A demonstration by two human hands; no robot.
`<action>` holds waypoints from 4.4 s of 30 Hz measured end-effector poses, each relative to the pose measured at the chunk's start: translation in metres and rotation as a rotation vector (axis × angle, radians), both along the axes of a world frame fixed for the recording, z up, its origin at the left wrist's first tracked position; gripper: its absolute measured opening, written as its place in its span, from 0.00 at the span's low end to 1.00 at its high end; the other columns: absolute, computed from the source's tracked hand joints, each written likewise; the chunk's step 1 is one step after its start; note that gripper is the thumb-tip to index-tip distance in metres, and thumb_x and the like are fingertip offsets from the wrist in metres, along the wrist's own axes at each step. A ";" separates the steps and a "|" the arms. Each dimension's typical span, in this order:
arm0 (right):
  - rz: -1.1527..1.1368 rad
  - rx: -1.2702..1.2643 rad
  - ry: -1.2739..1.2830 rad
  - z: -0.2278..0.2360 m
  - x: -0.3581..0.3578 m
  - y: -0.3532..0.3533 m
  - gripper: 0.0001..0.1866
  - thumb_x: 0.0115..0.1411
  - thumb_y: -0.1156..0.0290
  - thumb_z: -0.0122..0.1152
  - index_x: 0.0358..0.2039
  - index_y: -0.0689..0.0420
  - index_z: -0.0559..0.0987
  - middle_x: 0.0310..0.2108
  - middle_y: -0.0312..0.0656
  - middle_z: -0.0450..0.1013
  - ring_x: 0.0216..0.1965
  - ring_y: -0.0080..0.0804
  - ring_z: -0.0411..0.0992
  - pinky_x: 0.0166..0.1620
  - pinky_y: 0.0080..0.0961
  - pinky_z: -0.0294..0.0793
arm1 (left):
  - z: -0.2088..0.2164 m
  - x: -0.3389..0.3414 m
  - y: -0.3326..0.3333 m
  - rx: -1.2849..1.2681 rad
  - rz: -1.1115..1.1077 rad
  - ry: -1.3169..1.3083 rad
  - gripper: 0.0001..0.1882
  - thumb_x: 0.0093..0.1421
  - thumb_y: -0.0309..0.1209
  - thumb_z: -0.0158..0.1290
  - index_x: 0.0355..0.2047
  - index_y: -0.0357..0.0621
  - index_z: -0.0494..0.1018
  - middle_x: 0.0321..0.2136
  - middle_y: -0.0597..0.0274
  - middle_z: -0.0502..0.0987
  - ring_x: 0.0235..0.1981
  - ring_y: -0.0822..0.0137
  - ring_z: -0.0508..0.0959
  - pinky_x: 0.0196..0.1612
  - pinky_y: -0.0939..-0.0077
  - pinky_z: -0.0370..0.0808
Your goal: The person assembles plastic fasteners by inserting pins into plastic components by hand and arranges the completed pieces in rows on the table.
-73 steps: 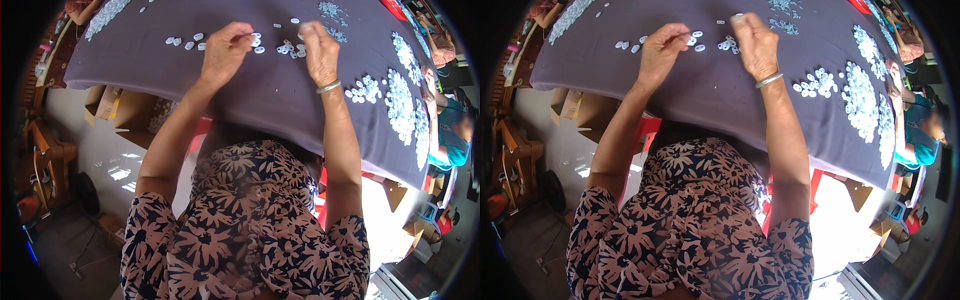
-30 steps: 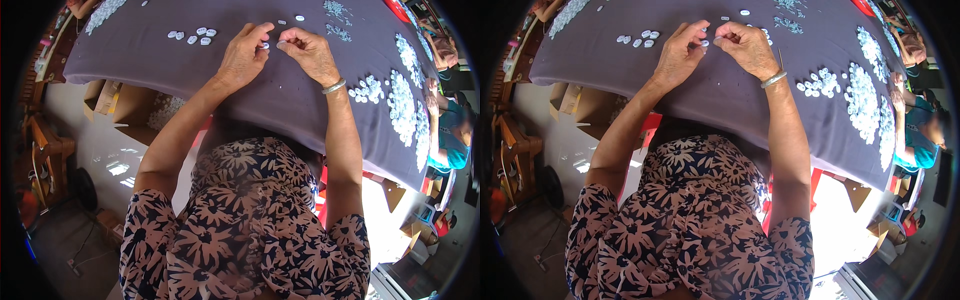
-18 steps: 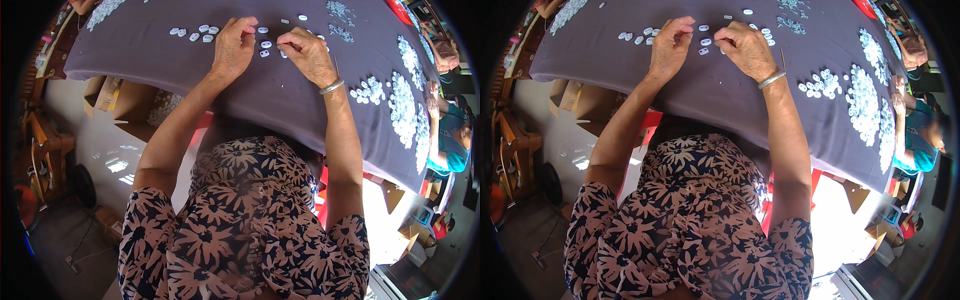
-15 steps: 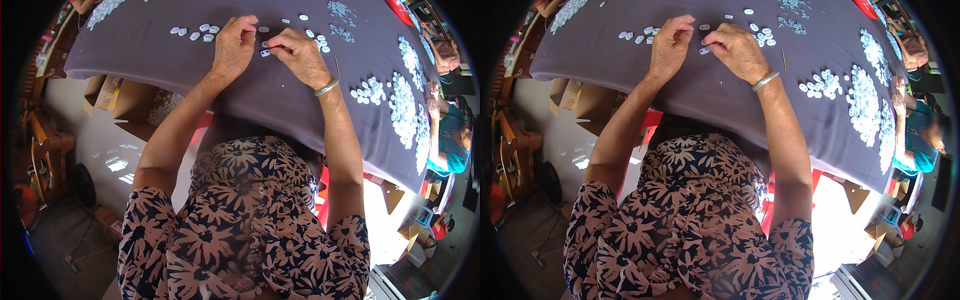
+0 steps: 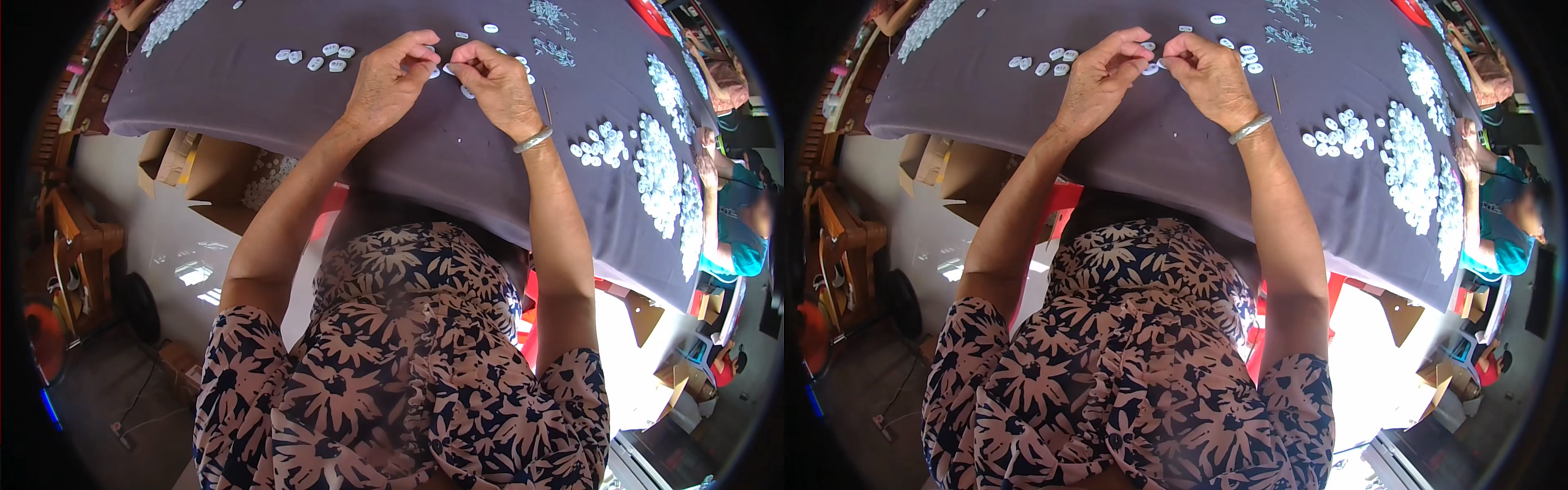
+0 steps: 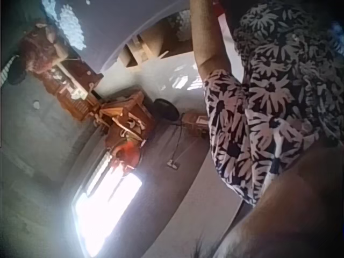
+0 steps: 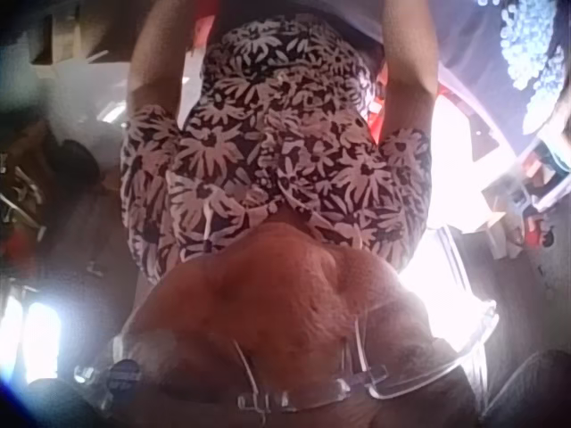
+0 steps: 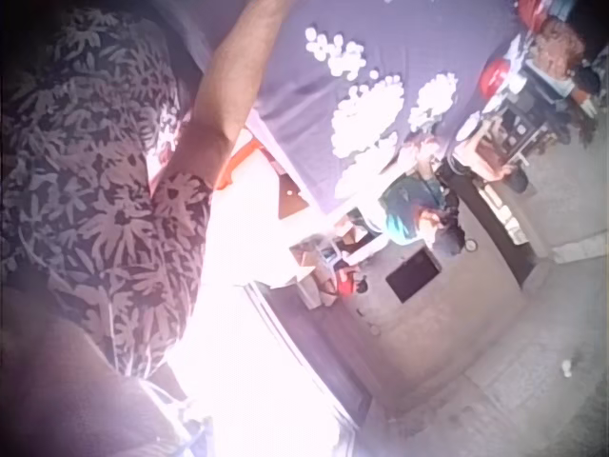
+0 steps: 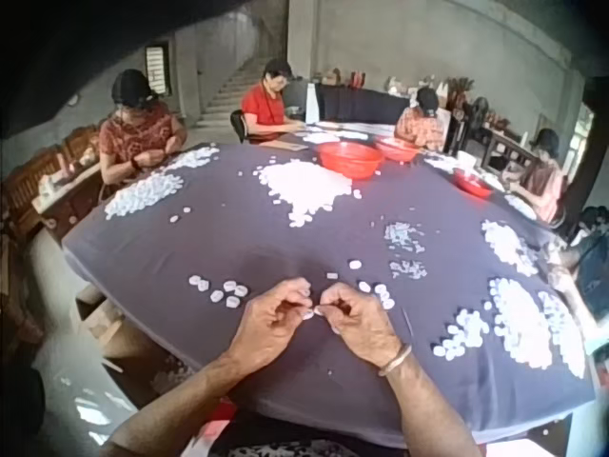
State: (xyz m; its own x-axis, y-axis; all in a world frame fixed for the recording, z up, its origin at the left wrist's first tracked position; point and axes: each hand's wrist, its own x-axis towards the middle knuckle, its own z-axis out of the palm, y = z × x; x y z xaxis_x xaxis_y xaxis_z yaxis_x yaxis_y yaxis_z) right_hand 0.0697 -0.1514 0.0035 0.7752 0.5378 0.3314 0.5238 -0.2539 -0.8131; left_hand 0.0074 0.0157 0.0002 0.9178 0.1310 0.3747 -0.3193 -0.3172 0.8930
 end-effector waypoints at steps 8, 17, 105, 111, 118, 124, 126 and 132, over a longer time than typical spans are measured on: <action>0.013 0.079 0.056 0.004 -0.004 0.002 0.04 0.58 0.75 0.57 0.33 0.60 0.77 0.24 0.27 0.71 0.25 0.11 0.63 0.28 0.12 0.64 | 0.000 -0.003 -0.005 0.012 -0.040 0.027 0.18 0.55 0.23 0.55 0.47 0.42 0.69 0.31 0.68 0.76 0.31 0.80 0.73 0.32 0.85 0.70; 0.357 0.336 0.468 0.024 -0.003 -0.012 0.09 0.60 0.72 0.54 0.40 0.60 0.77 0.31 0.32 0.71 0.27 0.16 0.63 0.31 0.14 0.64 | 0.019 -0.007 0.001 -0.474 -0.313 0.263 0.21 0.55 0.27 0.57 0.50 0.40 0.66 0.27 0.69 0.74 0.28 0.78 0.72 0.32 0.84 0.69; -0.595 -0.039 -0.256 0.005 0.040 -0.053 0.07 0.51 0.68 0.63 0.29 0.57 0.80 0.24 0.35 0.76 0.25 0.21 0.73 0.33 0.19 0.72 | 0.005 0.002 0.009 -0.307 0.118 0.065 0.16 0.55 0.21 0.53 0.44 0.44 0.69 0.29 0.63 0.76 0.28 0.76 0.75 0.27 0.82 0.73; -0.729 -0.386 -0.363 0.006 0.050 -0.077 0.09 0.50 0.67 0.63 0.31 0.56 0.80 0.27 0.39 0.77 0.28 0.28 0.76 0.34 0.23 0.73 | 0.004 0.003 0.009 -0.334 0.126 0.122 0.15 0.54 0.20 0.53 0.43 0.44 0.69 0.29 0.62 0.75 0.28 0.76 0.74 0.27 0.82 0.72; -0.363 -0.340 -0.327 -0.003 0.032 -0.044 0.07 0.48 0.67 0.62 0.27 0.55 0.78 0.28 0.43 0.74 0.28 0.43 0.74 0.34 0.34 0.74 | 0.004 0.002 0.006 -0.317 0.096 0.117 0.15 0.55 0.22 0.53 0.44 0.44 0.69 0.30 0.63 0.75 0.28 0.76 0.74 0.27 0.82 0.72; -0.188 -0.232 -0.308 -0.001 0.017 -0.020 0.10 0.49 0.72 0.63 0.33 0.58 0.77 0.28 0.42 0.73 0.26 0.34 0.74 0.33 0.27 0.74 | 0.006 -0.001 0.001 -0.335 0.098 0.160 0.14 0.56 0.22 0.54 0.43 0.46 0.71 0.30 0.67 0.73 0.28 0.79 0.72 0.28 0.84 0.70; -0.157 -0.183 -0.296 0.000 0.019 -0.024 0.10 0.49 0.72 0.63 0.34 0.58 0.77 0.29 0.41 0.73 0.26 0.34 0.74 0.33 0.27 0.74 | 0.005 0.000 0.003 -0.336 0.095 0.163 0.14 0.56 0.22 0.54 0.44 0.45 0.71 0.30 0.67 0.73 0.28 0.79 0.71 0.28 0.84 0.70; -0.559 -0.216 -0.435 0.007 0.074 -0.077 0.08 0.50 0.71 0.63 0.32 0.55 0.78 0.28 0.42 0.77 0.31 0.35 0.77 0.35 0.26 0.75 | -0.003 0.001 0.007 -0.312 0.113 0.161 0.14 0.56 0.24 0.53 0.44 0.47 0.70 0.31 0.66 0.74 0.30 0.77 0.73 0.29 0.82 0.71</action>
